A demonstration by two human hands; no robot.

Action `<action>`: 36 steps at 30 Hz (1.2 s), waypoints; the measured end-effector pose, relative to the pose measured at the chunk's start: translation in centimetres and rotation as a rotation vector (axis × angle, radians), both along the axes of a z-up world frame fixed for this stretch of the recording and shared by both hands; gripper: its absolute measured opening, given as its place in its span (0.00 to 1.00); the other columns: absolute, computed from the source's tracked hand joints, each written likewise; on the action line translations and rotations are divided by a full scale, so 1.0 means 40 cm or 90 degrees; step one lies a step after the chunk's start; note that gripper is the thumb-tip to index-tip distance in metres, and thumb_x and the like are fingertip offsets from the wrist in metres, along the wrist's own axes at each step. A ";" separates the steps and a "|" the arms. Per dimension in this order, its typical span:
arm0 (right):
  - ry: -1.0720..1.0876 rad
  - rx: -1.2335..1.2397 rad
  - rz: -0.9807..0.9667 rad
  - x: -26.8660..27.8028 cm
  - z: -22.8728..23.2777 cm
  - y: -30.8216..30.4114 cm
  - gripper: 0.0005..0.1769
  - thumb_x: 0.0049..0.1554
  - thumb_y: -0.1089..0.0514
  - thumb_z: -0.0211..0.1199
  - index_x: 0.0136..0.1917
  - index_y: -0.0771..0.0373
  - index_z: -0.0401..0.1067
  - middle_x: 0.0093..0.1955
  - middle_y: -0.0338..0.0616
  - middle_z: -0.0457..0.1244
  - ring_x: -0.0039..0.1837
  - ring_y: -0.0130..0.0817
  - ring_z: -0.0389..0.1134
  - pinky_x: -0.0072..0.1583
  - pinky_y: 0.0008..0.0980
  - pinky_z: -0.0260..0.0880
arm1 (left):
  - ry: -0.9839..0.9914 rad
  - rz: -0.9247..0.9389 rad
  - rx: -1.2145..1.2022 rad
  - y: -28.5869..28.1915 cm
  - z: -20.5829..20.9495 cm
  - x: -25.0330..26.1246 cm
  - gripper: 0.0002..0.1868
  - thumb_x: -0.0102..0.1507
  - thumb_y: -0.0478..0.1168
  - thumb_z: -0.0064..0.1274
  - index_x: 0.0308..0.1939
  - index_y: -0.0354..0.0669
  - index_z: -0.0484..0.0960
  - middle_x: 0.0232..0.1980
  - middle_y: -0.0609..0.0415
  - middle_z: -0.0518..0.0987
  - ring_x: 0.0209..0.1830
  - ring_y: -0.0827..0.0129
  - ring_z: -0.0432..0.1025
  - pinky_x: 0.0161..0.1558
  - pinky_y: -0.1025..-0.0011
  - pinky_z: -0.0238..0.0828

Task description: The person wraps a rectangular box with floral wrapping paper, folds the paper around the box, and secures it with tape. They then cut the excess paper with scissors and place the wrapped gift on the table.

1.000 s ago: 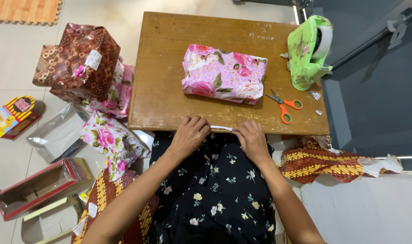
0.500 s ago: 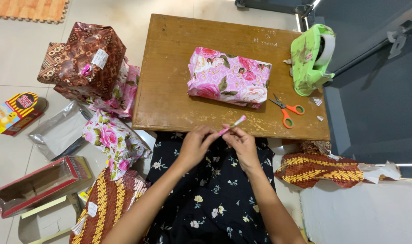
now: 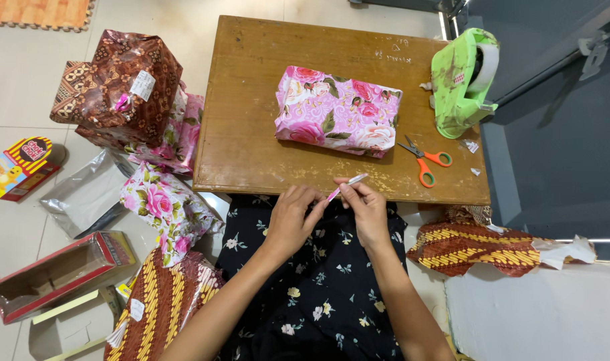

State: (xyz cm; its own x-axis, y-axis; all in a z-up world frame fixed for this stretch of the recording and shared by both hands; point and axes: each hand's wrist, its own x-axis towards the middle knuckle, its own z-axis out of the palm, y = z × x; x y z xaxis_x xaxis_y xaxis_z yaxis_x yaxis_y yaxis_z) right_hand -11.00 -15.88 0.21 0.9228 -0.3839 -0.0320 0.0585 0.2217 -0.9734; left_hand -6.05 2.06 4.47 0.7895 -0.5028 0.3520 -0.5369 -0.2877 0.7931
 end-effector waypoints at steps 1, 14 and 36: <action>-0.012 -0.049 -0.018 0.002 0.008 0.007 0.08 0.62 0.62 0.63 0.49 0.72 0.78 0.53 0.36 0.71 0.43 0.18 0.60 0.47 0.20 0.62 | 0.063 -0.007 -0.005 0.002 -0.003 0.003 0.08 0.65 0.40 0.56 0.38 0.38 0.82 0.37 0.52 0.79 0.40 0.59 0.71 0.42 0.64 0.67; -0.062 0.070 -0.041 0.001 0.014 0.018 0.04 0.58 0.69 0.67 0.47 0.66 0.73 0.46 0.43 0.69 0.48 0.26 0.70 0.53 0.24 0.71 | 0.483 -0.150 -0.441 -0.040 -0.077 0.010 0.17 0.66 0.30 0.54 0.60 0.36 0.78 0.53 0.55 0.81 0.54 0.73 0.75 0.58 0.72 0.73; -0.025 0.137 0.003 -0.029 0.004 0.041 0.06 0.62 0.66 0.63 0.51 0.70 0.77 0.46 0.41 0.69 0.47 0.24 0.68 0.54 0.23 0.68 | 0.338 -0.010 -0.304 -0.039 -0.045 0.041 0.04 0.61 0.31 0.63 0.37 0.33 0.85 0.45 0.54 0.79 0.41 0.75 0.76 0.42 0.77 0.78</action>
State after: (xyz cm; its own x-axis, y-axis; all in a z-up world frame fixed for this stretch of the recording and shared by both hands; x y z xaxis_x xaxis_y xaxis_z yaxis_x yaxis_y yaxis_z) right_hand -12.16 -14.25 0.38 0.9265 -0.3685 -0.0762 0.0947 0.4245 -0.9004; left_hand -4.39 0.52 2.66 0.9093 -0.4023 0.1061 -0.0437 0.1611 0.9860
